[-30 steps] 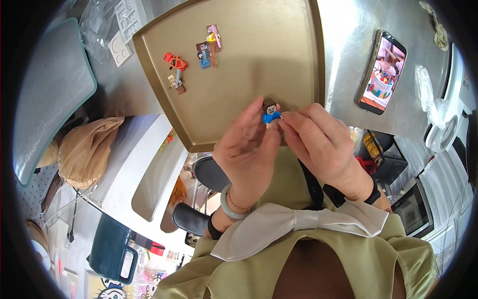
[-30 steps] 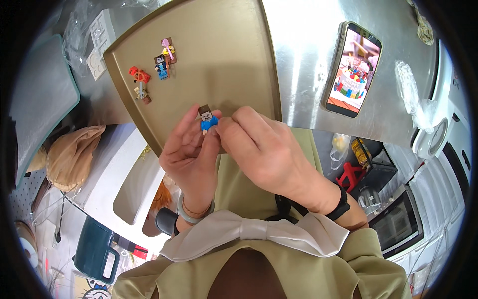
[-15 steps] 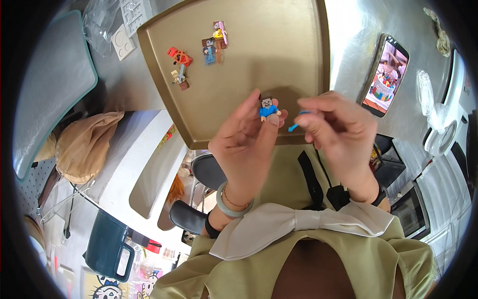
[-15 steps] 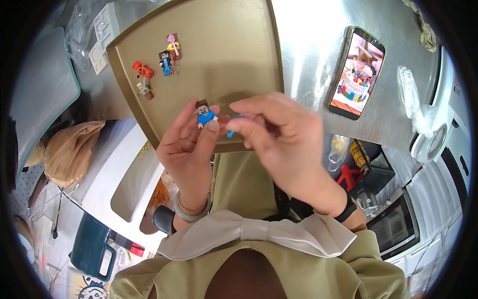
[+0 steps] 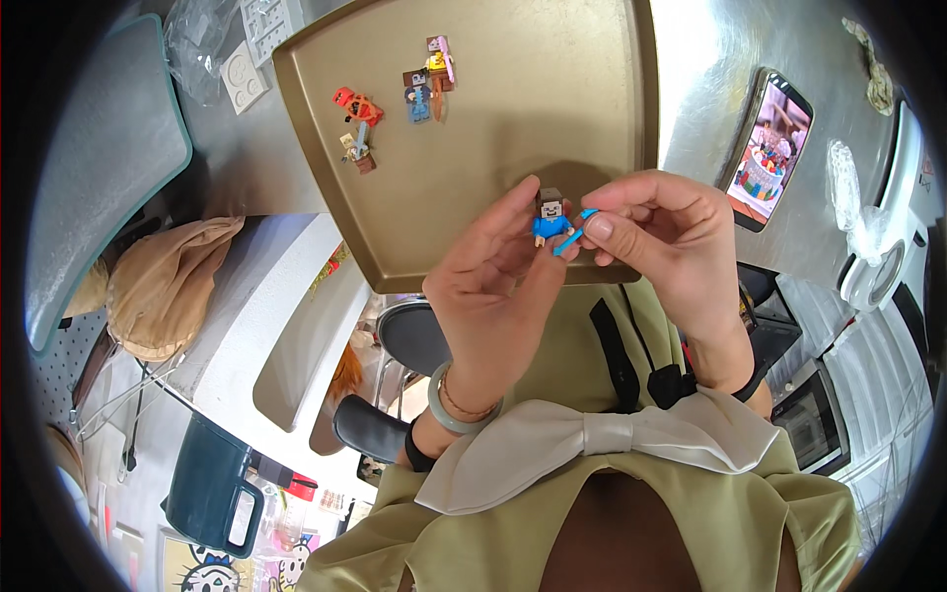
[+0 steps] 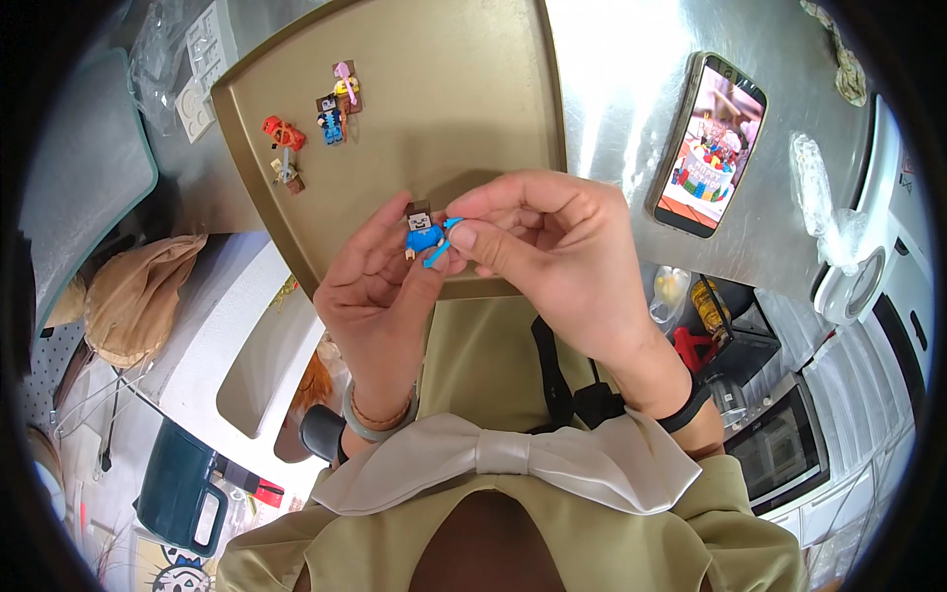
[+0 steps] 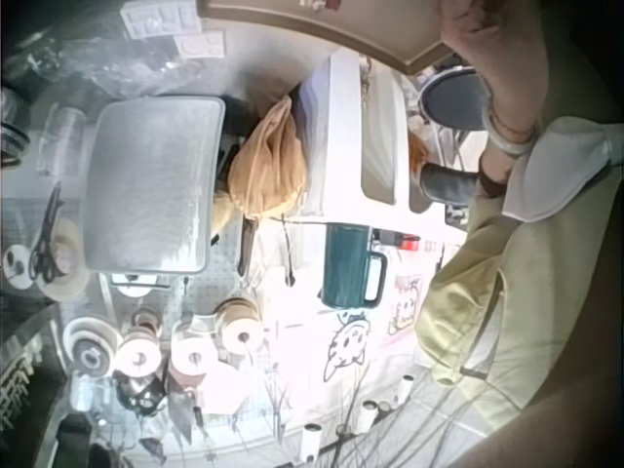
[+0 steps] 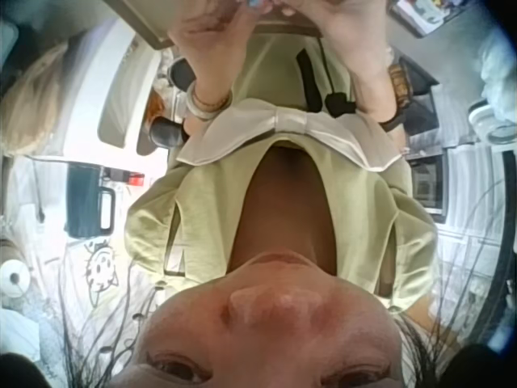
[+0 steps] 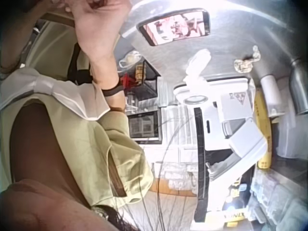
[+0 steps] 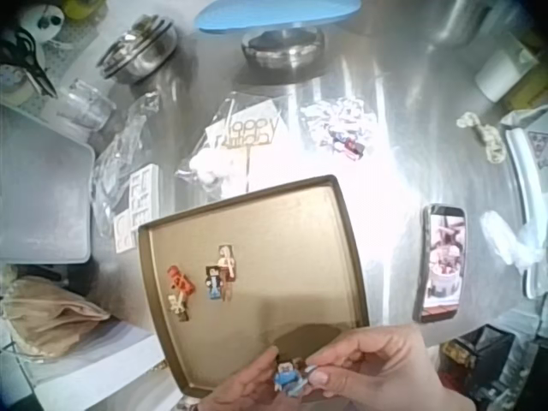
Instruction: Assembling small plastic building block minifigures from parts.
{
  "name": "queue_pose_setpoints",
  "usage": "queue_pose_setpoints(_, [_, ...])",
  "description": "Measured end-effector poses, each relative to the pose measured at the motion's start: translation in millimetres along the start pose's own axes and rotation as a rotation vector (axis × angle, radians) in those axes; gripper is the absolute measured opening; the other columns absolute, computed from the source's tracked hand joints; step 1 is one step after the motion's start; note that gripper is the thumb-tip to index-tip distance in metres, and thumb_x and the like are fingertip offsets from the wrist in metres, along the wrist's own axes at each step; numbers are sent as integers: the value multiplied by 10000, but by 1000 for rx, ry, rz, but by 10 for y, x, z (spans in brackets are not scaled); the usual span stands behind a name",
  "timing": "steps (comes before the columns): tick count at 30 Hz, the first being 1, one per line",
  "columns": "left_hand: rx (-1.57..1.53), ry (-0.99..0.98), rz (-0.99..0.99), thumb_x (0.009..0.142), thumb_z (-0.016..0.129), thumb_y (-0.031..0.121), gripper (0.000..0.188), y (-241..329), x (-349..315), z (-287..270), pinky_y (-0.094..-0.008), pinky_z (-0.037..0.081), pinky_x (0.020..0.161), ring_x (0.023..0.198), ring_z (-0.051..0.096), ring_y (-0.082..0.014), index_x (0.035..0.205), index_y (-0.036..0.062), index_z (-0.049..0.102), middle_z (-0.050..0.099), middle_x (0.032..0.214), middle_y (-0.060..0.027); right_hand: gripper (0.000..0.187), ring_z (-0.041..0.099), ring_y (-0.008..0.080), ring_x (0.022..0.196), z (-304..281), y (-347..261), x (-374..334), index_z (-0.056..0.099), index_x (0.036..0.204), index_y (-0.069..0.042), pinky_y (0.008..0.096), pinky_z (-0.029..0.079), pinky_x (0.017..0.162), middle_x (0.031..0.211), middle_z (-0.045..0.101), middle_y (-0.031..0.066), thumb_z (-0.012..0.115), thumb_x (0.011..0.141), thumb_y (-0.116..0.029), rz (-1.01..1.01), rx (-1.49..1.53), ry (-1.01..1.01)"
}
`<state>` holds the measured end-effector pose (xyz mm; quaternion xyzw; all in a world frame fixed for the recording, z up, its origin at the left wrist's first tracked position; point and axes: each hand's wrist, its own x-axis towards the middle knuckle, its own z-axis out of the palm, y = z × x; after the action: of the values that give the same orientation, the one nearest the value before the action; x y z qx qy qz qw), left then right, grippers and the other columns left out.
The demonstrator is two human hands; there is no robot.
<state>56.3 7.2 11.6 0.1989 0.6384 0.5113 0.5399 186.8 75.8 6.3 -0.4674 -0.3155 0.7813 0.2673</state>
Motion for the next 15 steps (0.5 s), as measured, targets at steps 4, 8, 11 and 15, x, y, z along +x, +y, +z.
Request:
queue_pose_setpoints(4, [21, -23, 22, 768, 594, -122, 441, 4, -3, -9, -264, 509, 805, 941, 601, -158, 1192, -60, 492, 595, 1061, -122, 114, 641, 102, 729, 25, -5, -31, 628, 910, 37, 176, 481, 587, 797, 663, 72, 636, 798, 18, -34, -23, 43])
queue_pose_setpoints(8, [18, -31, 32, 757, 619, -115, 472, 23, -17, -5, -268, 506, 814, 964, 598, -168, 1205, -55, 481, 594, 1069, -115, 119, 630, 99, 762, 46, 3, -57, 622, 916, 51, 195, 508, 637, 828, 659, 80, 628, 798, 35, -29, -25, 50])
queue_pose_setpoints(11, [-6, -40, 57, 759, 632, -102, 466, -27, -10, -17, -270, 508, 813, 981, 595, -179, 1200, -59, 484, 595, 1074, -124, 117, 623, 109, 786, 91, 0, -82, 613, 918, 69, 222, 529, 696, 854, 654, 94, 610, 803, 55, -70, 17, 51])
queue_pose_setpoints(15, [23, -52, 79, 762, 636, -95, 461, -38, -14, -33, -274, 508, 815, 990, 594, -186, 1197, -64, 484, 600, 1068, -135, 113, 624, 125, 788, 104, 12, -95, 606, 918, 82, 241, 535, 728, 867, 646, 103, 596, 806, 69, -96, 65, 48])
